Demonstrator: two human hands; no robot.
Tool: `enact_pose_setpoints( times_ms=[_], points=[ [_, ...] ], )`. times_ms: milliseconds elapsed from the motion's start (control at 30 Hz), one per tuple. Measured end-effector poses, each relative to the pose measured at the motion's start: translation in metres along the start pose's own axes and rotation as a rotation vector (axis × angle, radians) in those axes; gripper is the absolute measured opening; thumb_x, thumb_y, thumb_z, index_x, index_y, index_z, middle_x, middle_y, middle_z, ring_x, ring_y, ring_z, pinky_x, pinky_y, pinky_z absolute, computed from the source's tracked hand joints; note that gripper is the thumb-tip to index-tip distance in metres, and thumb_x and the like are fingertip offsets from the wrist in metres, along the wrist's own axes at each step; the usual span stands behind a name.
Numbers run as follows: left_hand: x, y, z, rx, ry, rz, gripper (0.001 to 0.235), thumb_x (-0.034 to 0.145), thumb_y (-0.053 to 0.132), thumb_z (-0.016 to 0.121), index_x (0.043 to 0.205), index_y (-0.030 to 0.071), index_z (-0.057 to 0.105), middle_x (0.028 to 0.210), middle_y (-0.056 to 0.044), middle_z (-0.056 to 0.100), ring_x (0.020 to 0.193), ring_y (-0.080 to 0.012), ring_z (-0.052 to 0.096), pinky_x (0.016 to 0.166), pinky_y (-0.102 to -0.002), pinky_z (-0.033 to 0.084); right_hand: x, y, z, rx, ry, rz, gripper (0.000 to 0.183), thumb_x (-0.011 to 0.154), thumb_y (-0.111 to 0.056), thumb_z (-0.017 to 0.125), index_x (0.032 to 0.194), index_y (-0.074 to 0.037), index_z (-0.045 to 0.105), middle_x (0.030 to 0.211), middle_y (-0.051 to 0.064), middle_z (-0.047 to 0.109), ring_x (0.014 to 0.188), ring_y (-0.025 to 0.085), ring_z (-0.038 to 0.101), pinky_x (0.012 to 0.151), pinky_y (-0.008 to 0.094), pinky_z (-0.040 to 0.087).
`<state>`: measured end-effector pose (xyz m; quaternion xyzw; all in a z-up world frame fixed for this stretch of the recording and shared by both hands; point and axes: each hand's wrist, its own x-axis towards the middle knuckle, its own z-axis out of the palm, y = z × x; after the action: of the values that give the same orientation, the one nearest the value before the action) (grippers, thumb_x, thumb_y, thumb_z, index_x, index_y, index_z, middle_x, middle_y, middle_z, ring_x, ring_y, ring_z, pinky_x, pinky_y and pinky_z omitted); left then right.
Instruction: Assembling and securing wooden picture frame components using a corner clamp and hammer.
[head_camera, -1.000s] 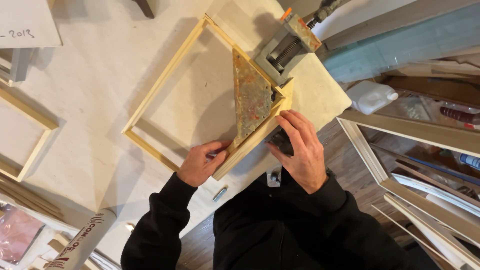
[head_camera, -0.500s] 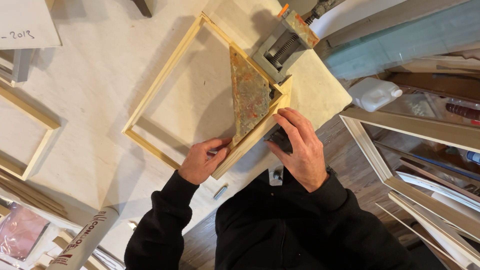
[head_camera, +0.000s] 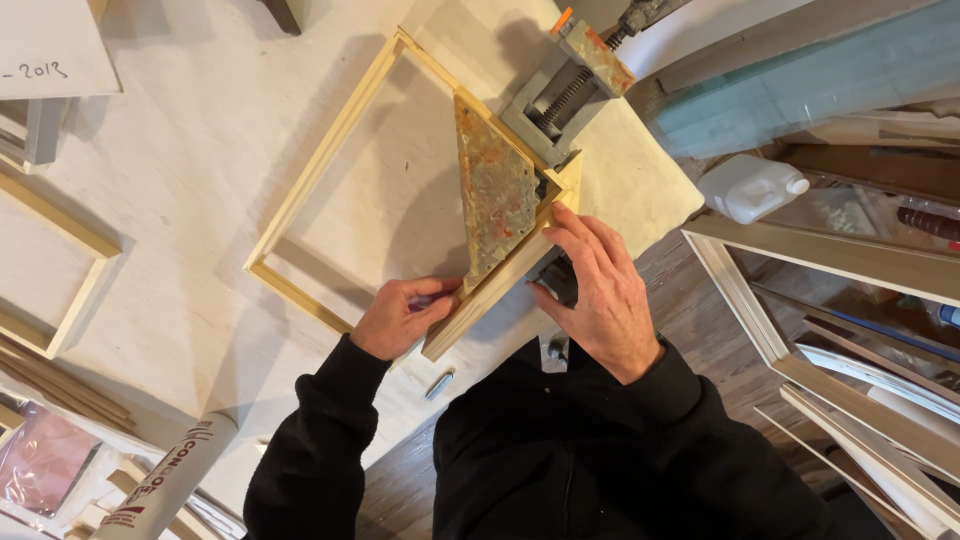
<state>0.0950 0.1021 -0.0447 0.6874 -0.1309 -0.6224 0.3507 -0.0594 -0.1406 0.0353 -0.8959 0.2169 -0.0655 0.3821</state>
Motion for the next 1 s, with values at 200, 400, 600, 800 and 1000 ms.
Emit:
enact_pose_setpoints(
  times_ms=[200, 400, 600, 800, 1000],
  points=[
    [0.001, -0.005, 0.000, -0.081, -0.010, 0.007, 0.037, 0.096, 0.018, 0.067, 0.130, 0.003, 0.070, 0.109, -0.007, 0.078, 0.096, -0.0089, 0.071, 0.089, -0.026, 0.057, 0.001, -0.001, 0.000, 0.001, -0.069, 0.026, 0.071, 0.069, -0.013, 0.090, 0.128, -0.005, 0.052, 0.150, 0.012, 0.054, 0.133, 0.037, 0.050, 0.108, 0.044, 0.046],
    [0.002, -0.008, -0.003, -0.123, -0.005, 0.004, 0.036, 0.096, 0.016, 0.067, 0.129, 0.002, 0.071, 0.107, -0.006, 0.077, 0.095, -0.0077, 0.068, 0.089, -0.027, 0.056, 0.005, -0.001, 0.002, -0.008, -0.055, 0.020, 0.073, 0.067, -0.012, 0.091, 0.128, -0.003, 0.052, 0.147, 0.015, 0.053, 0.132, 0.039, 0.050, 0.108, 0.045, 0.046],
    [-0.003, -0.008, -0.006, -0.074, -0.006, 0.019, 0.039, 0.098, 0.018, 0.065, 0.133, 0.002, 0.068, 0.107, -0.006, 0.076, 0.095, -0.0083, 0.068, 0.089, -0.027, 0.056, 0.004, 0.003, 0.005, -0.011, -0.018, 0.014, 0.073, 0.066, -0.013, 0.090, 0.128, -0.003, 0.052, 0.145, 0.017, 0.053, 0.131, 0.039, 0.051, 0.108, 0.045, 0.046],
    [-0.002, -0.022, -0.010, -0.050, -0.005, 0.086, 0.039, 0.099, 0.015, 0.065, 0.133, -0.004, 0.065, 0.116, -0.006, 0.074, 0.103, -0.0096, 0.068, 0.092, -0.027, 0.055, -0.004, 0.012, 0.001, 0.018, 0.007, 0.017, 0.073, 0.068, -0.015, 0.088, 0.131, -0.004, 0.053, 0.145, 0.014, 0.054, 0.131, 0.037, 0.052, 0.110, 0.043, 0.045],
    [0.001, -0.027, -0.016, -0.089, 0.015, -0.008, 0.041, 0.097, 0.009, 0.065, 0.136, -0.004, 0.063, 0.125, -0.005, 0.069, 0.106, -0.0111, 0.066, 0.093, -0.028, 0.055, -0.007, 0.020, -0.004, 0.107, 0.005, -0.027, 0.070, 0.073, -0.011, 0.085, 0.135, -0.004, 0.052, 0.148, 0.015, 0.052, 0.132, 0.038, 0.050, 0.110, 0.045, 0.044]
  ],
)
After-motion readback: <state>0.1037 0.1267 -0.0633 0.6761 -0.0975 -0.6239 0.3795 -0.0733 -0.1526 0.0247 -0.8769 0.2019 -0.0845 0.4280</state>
